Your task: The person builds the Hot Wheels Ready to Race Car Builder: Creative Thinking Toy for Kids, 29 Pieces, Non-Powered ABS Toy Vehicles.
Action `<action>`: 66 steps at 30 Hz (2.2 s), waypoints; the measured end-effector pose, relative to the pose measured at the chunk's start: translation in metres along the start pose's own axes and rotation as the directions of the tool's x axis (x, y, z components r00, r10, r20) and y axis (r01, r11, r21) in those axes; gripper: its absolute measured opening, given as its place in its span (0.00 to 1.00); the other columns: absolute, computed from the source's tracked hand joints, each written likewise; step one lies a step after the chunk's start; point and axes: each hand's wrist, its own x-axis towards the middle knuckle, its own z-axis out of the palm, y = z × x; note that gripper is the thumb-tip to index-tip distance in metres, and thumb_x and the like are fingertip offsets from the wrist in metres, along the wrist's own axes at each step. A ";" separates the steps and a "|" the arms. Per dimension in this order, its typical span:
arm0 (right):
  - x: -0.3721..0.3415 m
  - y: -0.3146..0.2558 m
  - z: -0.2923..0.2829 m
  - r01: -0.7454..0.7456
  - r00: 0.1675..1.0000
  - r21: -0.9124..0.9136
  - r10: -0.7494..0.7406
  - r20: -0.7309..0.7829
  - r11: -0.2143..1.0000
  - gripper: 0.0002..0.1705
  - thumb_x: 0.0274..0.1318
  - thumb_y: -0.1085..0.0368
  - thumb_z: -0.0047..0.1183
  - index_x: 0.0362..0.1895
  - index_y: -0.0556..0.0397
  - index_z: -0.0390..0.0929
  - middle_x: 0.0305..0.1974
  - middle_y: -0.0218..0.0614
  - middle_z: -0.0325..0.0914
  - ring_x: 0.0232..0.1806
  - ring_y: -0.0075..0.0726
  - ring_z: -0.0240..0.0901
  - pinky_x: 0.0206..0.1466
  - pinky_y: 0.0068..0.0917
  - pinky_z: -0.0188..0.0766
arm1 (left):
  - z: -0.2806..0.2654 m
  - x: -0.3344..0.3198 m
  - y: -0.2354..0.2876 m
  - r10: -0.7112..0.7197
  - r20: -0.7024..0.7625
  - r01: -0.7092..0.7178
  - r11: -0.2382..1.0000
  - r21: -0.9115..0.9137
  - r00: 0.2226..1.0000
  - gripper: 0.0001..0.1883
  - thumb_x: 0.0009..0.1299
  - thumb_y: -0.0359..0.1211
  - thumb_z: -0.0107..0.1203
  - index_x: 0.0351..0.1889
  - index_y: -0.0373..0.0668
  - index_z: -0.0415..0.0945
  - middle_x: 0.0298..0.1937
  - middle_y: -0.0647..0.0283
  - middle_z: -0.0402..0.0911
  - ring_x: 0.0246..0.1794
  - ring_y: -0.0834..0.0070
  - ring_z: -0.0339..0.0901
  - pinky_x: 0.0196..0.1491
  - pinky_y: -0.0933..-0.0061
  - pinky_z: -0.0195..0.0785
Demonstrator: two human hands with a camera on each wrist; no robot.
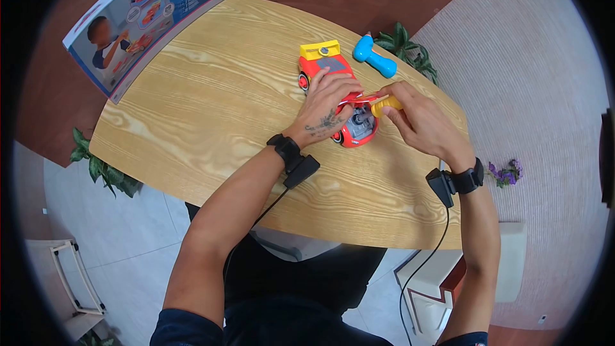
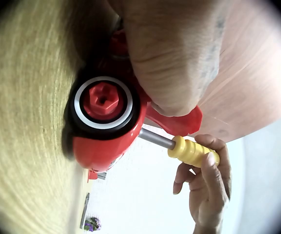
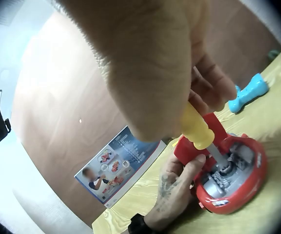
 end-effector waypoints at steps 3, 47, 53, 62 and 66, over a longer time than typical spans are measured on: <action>0.003 0.000 0.004 0.028 0.999 0.028 -0.027 -0.017 0.999 0.15 0.79 0.56 0.52 0.56 0.54 0.76 0.45 0.54 0.85 0.42 0.60 0.83 0.46 0.51 0.75 | -0.001 -0.001 -0.002 0.001 0.001 -0.001 1.000 -0.007 1.000 0.23 0.69 0.27 0.56 0.63 0.45 0.81 0.66 0.62 0.83 0.77 0.63 0.70 0.86 0.45 0.40; -0.057 0.096 0.169 -0.327 0.641 0.431 0.532 -0.553 0.841 0.19 0.75 0.55 0.59 0.58 0.54 0.78 0.43 0.45 0.88 0.35 0.46 0.84 0.39 0.40 0.76 | -0.007 0.002 0.017 -0.040 0.046 0.049 0.977 -0.206 0.998 0.26 0.90 0.46 0.40 0.58 0.38 0.86 0.57 0.54 0.90 0.67 0.56 0.81 0.83 0.46 0.54; -0.061 0.085 0.162 -0.278 0.600 0.687 0.680 -0.422 0.672 0.19 0.77 0.54 0.57 0.60 0.54 0.75 0.43 0.47 0.88 0.37 0.54 0.86 0.38 0.44 0.77 | -0.005 0.002 0.017 -0.067 0.082 0.080 0.981 -0.176 0.994 0.13 0.84 0.34 0.52 0.51 0.39 0.88 0.54 0.58 0.91 0.61 0.63 0.84 0.84 0.44 0.51; -0.066 0.080 0.165 -0.187 0.616 0.721 0.652 -0.442 0.667 0.19 0.77 0.53 0.58 0.57 0.54 0.77 0.40 0.47 0.87 0.38 0.54 0.85 0.42 0.42 0.77 | -0.001 0.001 0.031 -0.017 0.209 0.001 0.997 0.079 0.978 0.14 0.81 0.33 0.58 0.35 0.43 0.92 0.47 0.69 0.93 0.57 0.69 0.81 0.84 0.46 0.45; -0.069 0.082 0.173 -0.187 0.636 0.639 0.588 -0.500 0.746 0.19 0.74 0.54 0.61 0.56 0.55 0.79 0.44 0.47 0.85 0.46 0.56 0.83 0.49 0.46 0.77 | 0.003 0.001 0.031 0.007 0.168 -0.020 0.997 0.074 0.986 0.09 0.76 0.31 0.64 0.33 0.45 0.91 0.45 0.69 0.92 0.56 0.69 0.81 0.83 0.48 0.47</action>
